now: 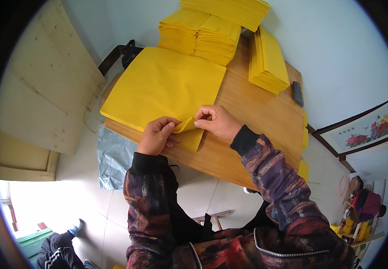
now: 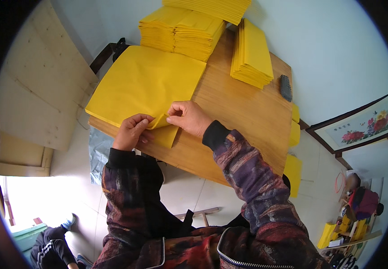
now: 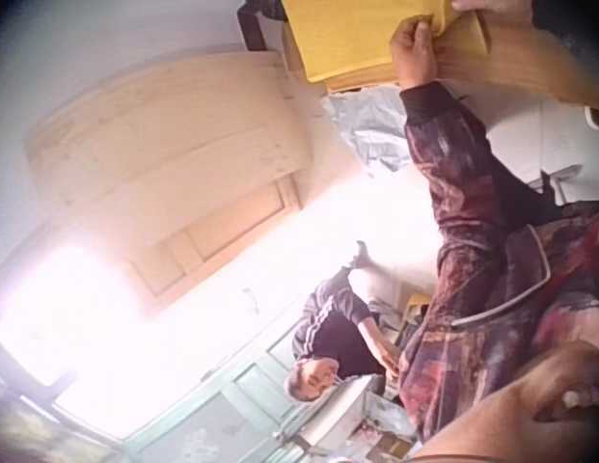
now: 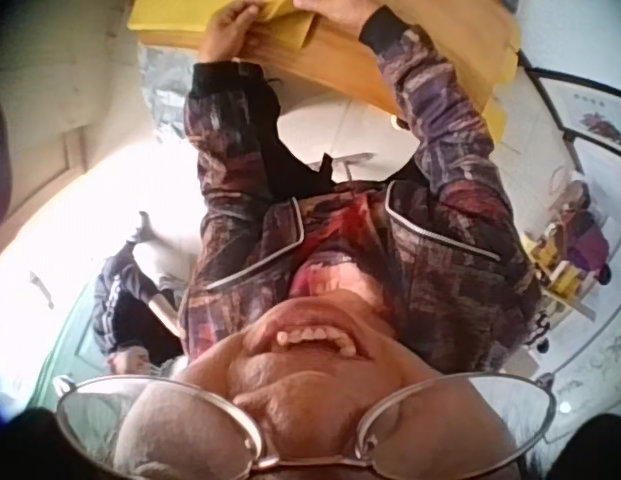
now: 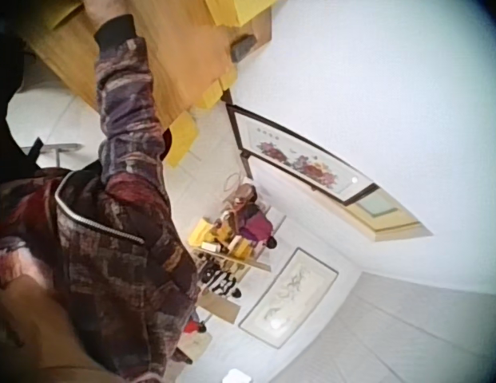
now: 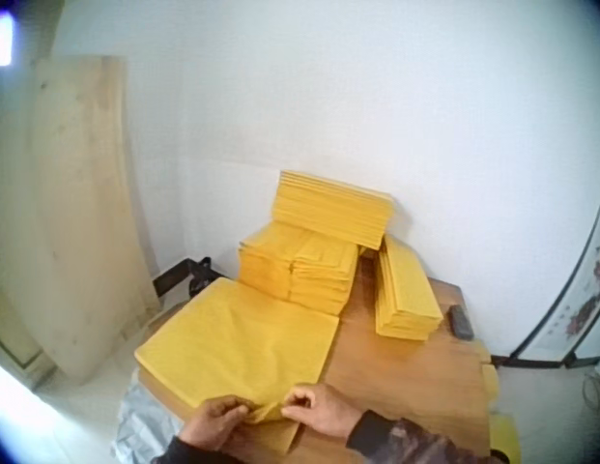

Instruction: The person folds yellow paper sheets on a wooden table, repeatedly folding each sheet in half and stacking the finished pieces. The person handles the paper by hand without visible tools.

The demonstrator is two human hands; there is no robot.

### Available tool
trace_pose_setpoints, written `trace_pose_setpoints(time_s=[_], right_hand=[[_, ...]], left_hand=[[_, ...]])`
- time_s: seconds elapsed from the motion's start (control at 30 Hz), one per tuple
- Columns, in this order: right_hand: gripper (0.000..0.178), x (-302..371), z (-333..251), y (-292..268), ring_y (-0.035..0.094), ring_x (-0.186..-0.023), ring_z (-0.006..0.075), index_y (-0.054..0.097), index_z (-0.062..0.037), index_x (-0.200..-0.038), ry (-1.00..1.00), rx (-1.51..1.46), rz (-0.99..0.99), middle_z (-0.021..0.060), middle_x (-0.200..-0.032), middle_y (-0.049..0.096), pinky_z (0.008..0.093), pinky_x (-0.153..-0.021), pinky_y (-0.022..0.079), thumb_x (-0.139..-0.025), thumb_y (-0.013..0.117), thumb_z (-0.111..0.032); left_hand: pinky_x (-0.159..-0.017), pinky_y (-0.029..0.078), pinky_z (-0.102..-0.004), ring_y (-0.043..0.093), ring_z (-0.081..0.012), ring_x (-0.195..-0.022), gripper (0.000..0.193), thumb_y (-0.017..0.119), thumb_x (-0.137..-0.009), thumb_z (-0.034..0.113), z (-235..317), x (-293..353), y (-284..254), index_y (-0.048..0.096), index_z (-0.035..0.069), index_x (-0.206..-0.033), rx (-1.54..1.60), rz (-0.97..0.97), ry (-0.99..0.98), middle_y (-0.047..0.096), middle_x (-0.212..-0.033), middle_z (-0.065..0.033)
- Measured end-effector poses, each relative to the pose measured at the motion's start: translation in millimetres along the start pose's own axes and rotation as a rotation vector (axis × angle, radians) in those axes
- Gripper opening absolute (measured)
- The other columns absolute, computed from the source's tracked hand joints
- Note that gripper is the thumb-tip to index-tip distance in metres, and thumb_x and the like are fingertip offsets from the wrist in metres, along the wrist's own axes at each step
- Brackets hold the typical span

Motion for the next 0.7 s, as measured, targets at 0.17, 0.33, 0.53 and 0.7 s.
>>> trace_pose_setpoints(time_s=[0.17, 0.33, 0.53, 0.7], right_hand=[[0.01, -6.6, 7.5, -0.5, 0.048, -0.071, 0.0049, 0.057, -0.0023, -0.082, 0.057, -0.08, -0.145, -0.0039, -0.074, 0.054, 0.0212, -0.066, 0.042, -0.084, 0.065, -0.007], [0.014, -16.9, 14.9, -2.5, 0.047, -0.068, 0.004, 0.059, -0.0052, -0.082, 0.14, -0.154, -0.266, -0.0048, -0.074, 0.055, 0.0199, -0.062, 0.039, -0.09, 0.062, -0.017], [0.02, -26.2, 16.8, -9.2, 0.049, -0.066, 0.0062, 0.06, -0.0032, -0.081, 0.21, -0.141, -0.252, -0.0024, -0.071, 0.056, 0.0216, -0.063, 0.043, -0.092, 0.058, -0.019], [0.019, -34.2, 3.5, -10.7, 0.051, -0.065, 0.0072, 0.059, -0.0023, -0.08, -0.004, -0.113, -0.018, 0.0007, -0.069, 0.056, 0.0228, -0.062, 0.043, -0.091, 0.058, -0.017]], left_hand=[[-0.053, 0.047, -0.0214, 0.067, -0.0134, -0.069, 0.026, 0.052, -0.094, 0.022, -3.0, -1.4, -3.8, 0.062, 0.0, -0.105, 0.079, 0.074, -0.007, 0.066, -0.093, -0.0063], [-0.053, 0.047, -0.022, 0.067, -0.0135, -0.07, 0.027, 0.057, -0.092, 0.024, -1.2, -0.4, -4.5, 0.063, 0.0, -0.102, 0.055, 0.096, -0.014, 0.066, -0.087, -0.0052], [-0.051, 0.047, -0.0229, 0.066, -0.0126, -0.067, 0.024, 0.059, -0.09, 0.021, -1.7, -0.4, -2.1, 0.063, -0.001, -0.101, 0.026, 0.121, -0.007, 0.064, -0.081, -0.0041], [-0.047, 0.045, -0.0204, 0.066, -0.0106, -0.063, 0.021, 0.058, -0.091, 0.02, -3.4, -0.9, -1.4, 0.062, 0.001, -0.099, 0.019, 0.18, -0.047, 0.063, -0.078, -0.0014]])
Point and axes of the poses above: each hand's wrist, its own x-axis away from the middle knuckle, its own y-axis out of the palm, z = x × y, the point moved 7 cm from there along -x, towards the middle knuckle
